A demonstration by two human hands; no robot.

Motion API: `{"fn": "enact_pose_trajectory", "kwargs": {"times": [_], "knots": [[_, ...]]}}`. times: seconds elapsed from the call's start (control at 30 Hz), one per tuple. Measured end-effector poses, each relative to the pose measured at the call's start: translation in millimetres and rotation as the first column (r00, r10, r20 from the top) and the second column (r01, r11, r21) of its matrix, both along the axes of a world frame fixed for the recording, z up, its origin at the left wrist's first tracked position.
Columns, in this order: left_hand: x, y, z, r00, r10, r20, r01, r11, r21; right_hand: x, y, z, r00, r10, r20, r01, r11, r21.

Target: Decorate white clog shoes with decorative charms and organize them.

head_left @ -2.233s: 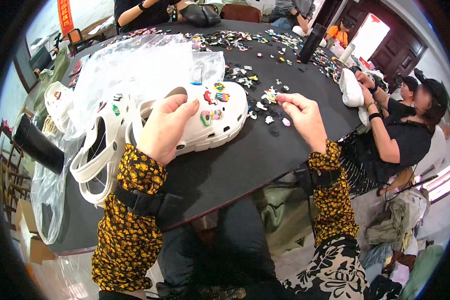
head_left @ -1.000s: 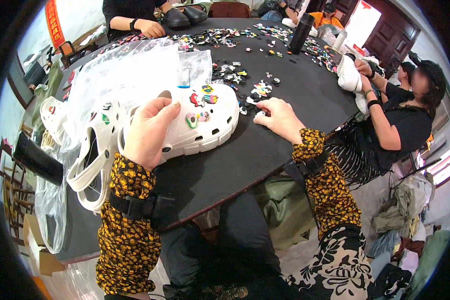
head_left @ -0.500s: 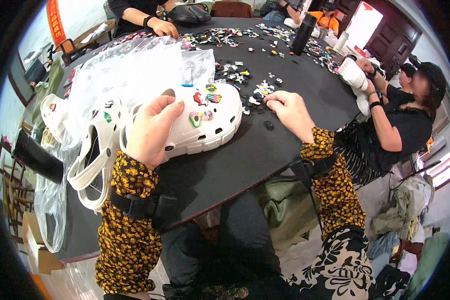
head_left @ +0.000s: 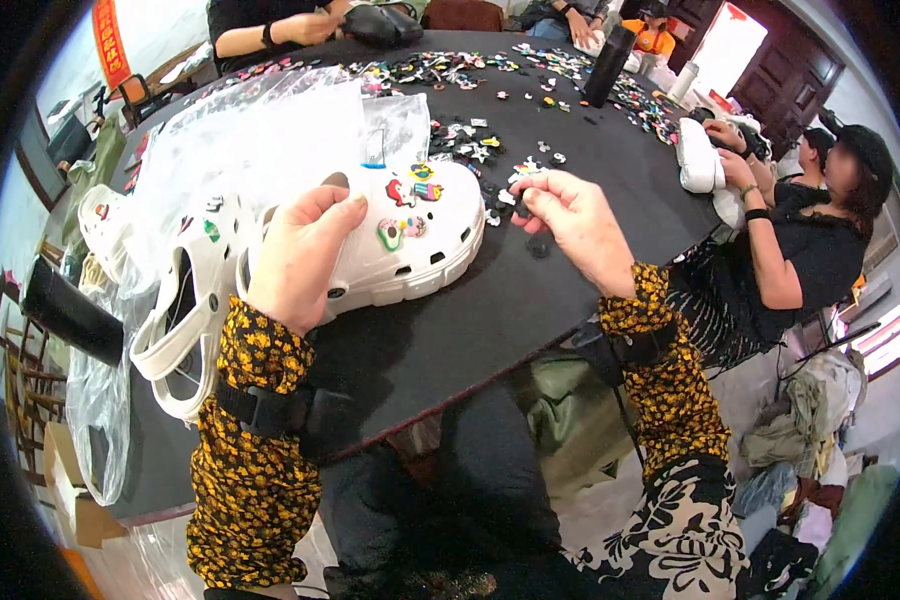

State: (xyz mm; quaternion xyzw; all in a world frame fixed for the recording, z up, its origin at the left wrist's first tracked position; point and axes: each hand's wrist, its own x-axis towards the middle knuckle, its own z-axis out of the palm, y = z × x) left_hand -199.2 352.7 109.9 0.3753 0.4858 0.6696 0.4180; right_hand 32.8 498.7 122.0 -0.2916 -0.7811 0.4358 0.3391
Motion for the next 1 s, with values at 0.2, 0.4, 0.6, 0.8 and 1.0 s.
{"fn": "enact_pose_trajectory", "kwargs": {"times": [0.2, 0.4, 0.6, 0.8, 1.0], "knots": [[9.7, -0.1, 6.4, 0.999, 0.038, -0.001, -0.038, 0.999, 0.004, 7.9, 1.7, 7.5, 0.992, -0.125, 0.025, 0.127, 0.990, -0.061], [1.6, -4.8, 4.6, 0.999, -0.005, 0.038, 0.005, 1.000, -0.002, 5.9, 5.5, 1.4, 0.993, -0.115, -0.009, 0.114, 0.989, -0.098], [7.6, 1.3, 6.2, 0.999, 0.034, -0.001, -0.034, 0.999, -0.010, 12.2, 11.3, -8.6, 0.995, -0.099, -0.007, 0.098, 0.995, -0.017], [3.6, -2.8, 6.0, 0.999, 0.038, 0.007, -0.038, 0.999, -0.006, 1.4, 1.5, -5.6, 0.993, -0.091, 0.071, 0.092, 0.996, -0.020], [10.1, 0.3, 10.2, 0.999, 0.048, -0.006, -0.048, 0.999, -0.010, 6.4, 4.5, -7.4, 0.991, -0.101, 0.091, 0.104, 0.994, -0.031]]}}
